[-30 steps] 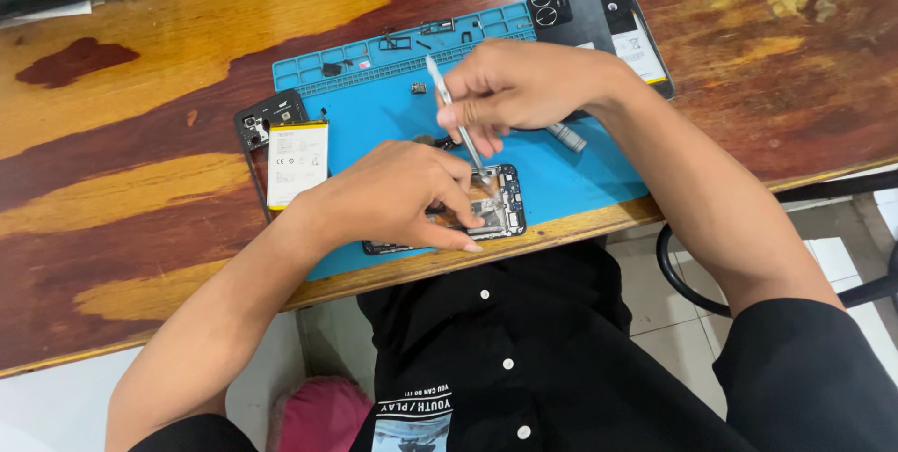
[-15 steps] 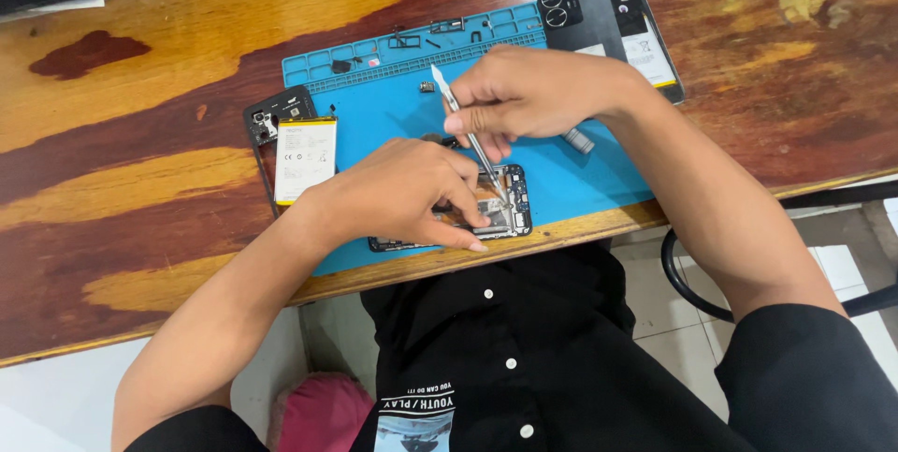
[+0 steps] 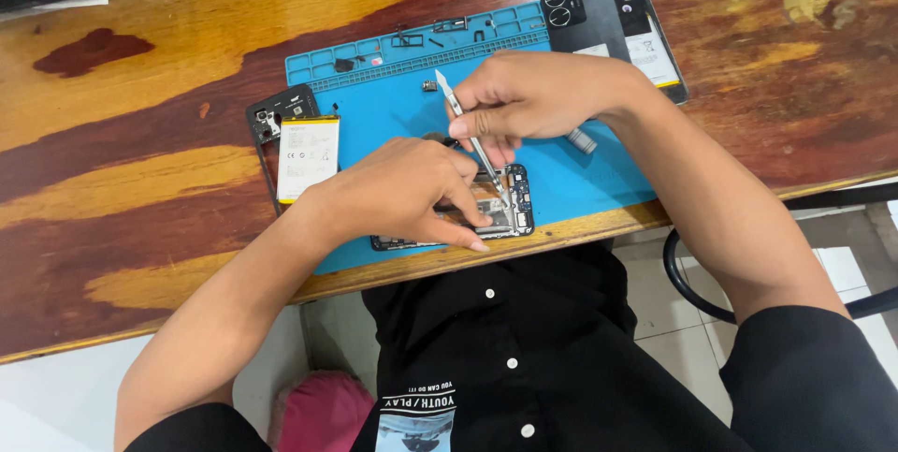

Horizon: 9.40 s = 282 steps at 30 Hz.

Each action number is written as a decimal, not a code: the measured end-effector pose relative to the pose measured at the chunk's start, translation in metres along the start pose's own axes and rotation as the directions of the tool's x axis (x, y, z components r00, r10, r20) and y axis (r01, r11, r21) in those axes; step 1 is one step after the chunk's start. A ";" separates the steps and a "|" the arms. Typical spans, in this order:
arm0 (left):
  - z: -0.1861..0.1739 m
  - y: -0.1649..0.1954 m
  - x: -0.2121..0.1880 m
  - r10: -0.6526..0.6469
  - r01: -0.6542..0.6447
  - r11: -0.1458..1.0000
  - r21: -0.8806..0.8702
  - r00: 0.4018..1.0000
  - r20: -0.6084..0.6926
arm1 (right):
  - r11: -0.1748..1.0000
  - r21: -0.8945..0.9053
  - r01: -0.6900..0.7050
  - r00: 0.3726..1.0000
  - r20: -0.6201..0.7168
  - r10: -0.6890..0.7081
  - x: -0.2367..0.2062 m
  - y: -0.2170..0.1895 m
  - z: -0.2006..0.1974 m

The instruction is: The person repairs a disassembled smartphone on a blue repair mat, using a spudger and tweezers to pry components and lift the battery out of the phone body, then works on the exposed internals with precision tools, moving small parts aside on the mat.

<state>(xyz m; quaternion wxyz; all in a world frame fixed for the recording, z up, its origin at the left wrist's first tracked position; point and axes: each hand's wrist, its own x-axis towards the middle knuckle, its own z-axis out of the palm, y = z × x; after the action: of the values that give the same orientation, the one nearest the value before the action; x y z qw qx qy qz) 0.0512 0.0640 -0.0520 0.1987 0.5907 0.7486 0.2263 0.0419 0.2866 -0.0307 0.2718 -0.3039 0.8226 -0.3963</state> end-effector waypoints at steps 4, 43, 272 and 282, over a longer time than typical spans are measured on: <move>-0.001 -0.001 0.001 -0.008 0.008 1.000 -0.008 1.000 0.001 | 0.998 -0.051 0.023 0.990 -0.140 -0.030 -0.002 -0.002 0.001; -0.002 -0.004 -0.001 -0.122 0.117 0.991 0.058 0.988 0.097 | 0.983 -0.088 0.164 0.983 -0.070 -0.170 0.008 -0.007 0.013; -0.007 0.006 -0.002 -0.184 0.180 0.983 0.040 0.964 0.194 | 0.975 0.217 0.042 0.997 0.058 -0.056 0.008 0.009 0.009; -0.006 0.006 -0.003 -0.203 0.199 0.979 0.040 0.957 0.208 | 0.980 0.192 0.057 0.995 0.069 -0.072 0.007 0.006 0.012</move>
<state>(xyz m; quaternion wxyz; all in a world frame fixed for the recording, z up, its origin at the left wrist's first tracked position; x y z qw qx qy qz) 0.0533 0.0618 -0.0436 0.2935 0.5340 0.7816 0.1337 0.0435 0.2783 -0.0437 0.3176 -0.3179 0.7598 -0.4698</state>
